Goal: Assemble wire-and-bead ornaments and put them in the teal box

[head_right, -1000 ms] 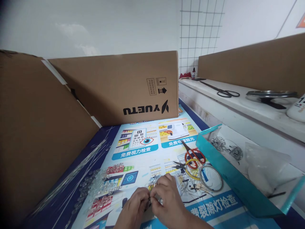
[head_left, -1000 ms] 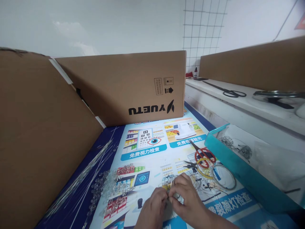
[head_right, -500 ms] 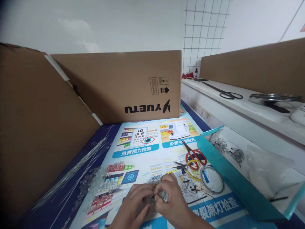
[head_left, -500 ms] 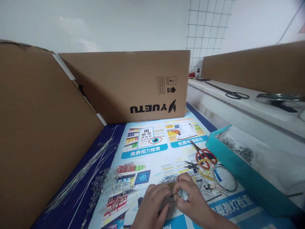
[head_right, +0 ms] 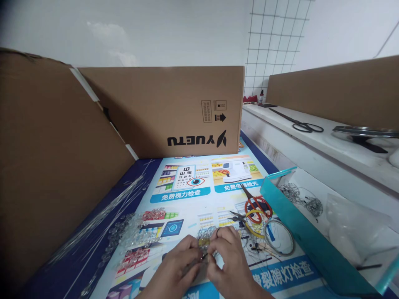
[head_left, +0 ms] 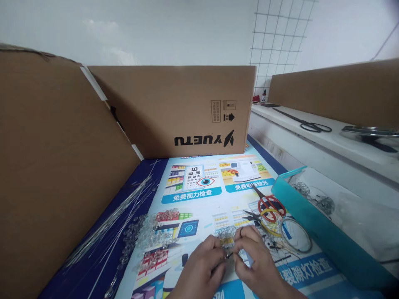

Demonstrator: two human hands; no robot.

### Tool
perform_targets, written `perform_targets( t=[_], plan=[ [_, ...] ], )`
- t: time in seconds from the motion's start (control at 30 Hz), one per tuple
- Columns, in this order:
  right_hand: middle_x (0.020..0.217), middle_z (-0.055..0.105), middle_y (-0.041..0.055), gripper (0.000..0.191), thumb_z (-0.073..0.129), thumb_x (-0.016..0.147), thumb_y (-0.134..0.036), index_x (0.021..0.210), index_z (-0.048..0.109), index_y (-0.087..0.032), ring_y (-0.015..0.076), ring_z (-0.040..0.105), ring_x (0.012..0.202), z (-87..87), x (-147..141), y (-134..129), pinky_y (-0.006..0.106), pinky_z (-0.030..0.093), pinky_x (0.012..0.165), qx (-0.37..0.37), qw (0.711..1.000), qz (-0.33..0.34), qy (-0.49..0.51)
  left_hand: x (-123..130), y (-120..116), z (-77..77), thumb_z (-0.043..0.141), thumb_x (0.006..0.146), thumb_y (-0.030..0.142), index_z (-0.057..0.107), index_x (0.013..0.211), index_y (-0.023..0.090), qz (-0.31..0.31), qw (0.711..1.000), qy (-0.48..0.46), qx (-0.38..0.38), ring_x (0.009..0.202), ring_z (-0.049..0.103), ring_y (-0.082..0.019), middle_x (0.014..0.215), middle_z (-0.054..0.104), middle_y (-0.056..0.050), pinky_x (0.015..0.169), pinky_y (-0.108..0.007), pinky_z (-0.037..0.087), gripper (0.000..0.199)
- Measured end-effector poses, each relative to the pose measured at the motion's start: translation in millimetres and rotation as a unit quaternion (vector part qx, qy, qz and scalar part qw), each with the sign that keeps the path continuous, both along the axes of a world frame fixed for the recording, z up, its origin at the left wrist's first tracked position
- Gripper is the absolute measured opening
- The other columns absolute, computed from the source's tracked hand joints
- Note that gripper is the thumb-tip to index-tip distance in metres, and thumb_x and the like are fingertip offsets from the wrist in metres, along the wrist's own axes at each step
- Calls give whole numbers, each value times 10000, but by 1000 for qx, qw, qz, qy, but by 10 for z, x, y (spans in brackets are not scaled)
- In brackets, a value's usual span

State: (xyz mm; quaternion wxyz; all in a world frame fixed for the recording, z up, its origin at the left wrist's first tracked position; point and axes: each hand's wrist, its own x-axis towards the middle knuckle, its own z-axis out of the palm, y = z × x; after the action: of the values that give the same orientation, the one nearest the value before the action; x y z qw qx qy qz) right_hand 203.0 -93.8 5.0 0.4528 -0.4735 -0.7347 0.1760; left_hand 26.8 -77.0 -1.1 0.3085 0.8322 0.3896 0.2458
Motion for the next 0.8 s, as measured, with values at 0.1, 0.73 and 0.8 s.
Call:
perform_targets(
  t=[0.1, 0.73, 0.8],
  plan=[
    [838, 508, 14, 224, 448, 667, 1, 750, 492, -202, 181, 506, 840, 11, 11, -26, 330, 392, 761, -5, 1000, 2, -3, -23, 20, 90, 483, 766, 16, 564, 727, 176, -34, 997, -40, -57, 760, 540, -126, 835, 511, -14, 658, -215, 429, 183],
    [692, 587, 10, 176, 438, 683, -30, 673, 506, -192, 161, 472, 623, -195, -196, -325, 296, 287, 592, 149, 973, -80, -157, -8, -78, -122, 487, 854, 131, 622, 899, 215, 24, 986, 81, 143, 674, 608, -178, 779, 610, -32, 590, -268, 485, 165],
    [699, 599, 6, 183, 441, 700, -24, 689, 511, -193, 159, 483, 626, -259, -178, -355, 298, 294, 606, 151, 972, -78, -161, 12, -80, -95, 490, 853, 137, 637, 886, 207, 27, 992, 65, 101, 686, 612, -170, 784, 609, -37, 612, -257, 492, 166]
  ],
)
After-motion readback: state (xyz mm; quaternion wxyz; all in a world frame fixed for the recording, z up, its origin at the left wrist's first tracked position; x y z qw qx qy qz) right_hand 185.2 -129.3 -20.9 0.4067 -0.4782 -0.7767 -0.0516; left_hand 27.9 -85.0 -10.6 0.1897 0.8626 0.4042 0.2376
